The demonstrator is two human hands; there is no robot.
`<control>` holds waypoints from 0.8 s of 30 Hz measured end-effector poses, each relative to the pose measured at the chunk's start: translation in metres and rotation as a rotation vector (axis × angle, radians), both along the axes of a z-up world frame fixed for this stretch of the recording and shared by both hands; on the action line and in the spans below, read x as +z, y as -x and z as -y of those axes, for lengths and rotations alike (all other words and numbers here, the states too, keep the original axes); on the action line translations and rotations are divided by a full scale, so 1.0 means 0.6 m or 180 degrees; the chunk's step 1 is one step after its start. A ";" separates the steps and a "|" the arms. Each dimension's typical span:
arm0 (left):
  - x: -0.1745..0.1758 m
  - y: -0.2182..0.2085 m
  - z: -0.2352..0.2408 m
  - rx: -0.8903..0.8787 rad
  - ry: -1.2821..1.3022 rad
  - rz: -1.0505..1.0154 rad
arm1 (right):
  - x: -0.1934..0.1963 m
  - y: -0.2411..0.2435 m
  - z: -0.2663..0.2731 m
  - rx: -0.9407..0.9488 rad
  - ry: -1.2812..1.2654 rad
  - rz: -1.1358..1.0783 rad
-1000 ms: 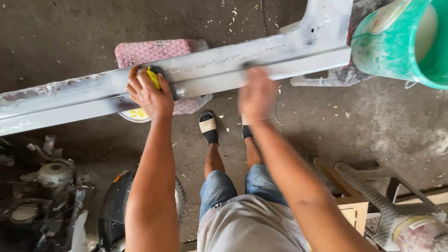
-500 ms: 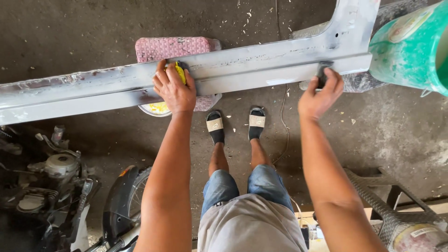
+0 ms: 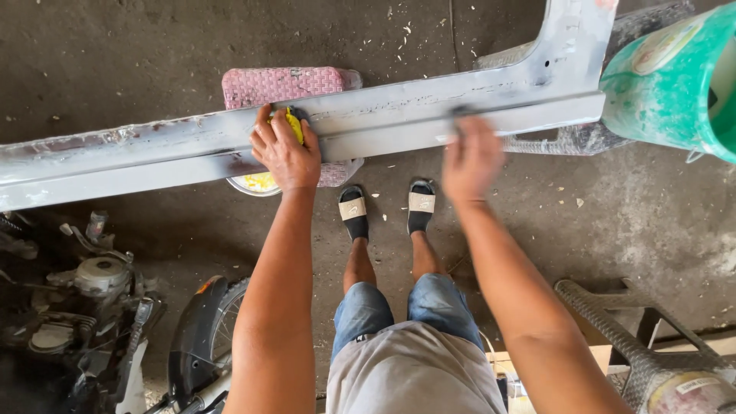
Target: Sanding a metal car part with sandpaper and water to prepare it for painting.
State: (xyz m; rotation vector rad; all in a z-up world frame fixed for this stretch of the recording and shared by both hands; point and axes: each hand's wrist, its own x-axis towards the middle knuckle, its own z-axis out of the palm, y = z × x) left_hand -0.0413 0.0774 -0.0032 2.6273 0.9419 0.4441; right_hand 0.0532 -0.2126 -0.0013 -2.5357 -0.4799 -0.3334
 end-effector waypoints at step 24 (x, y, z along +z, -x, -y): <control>-0.005 0.006 0.001 -0.0038 -0.0074 0.0030 | -0.016 -0.012 0.035 -0.0554 -0.0144 0.0446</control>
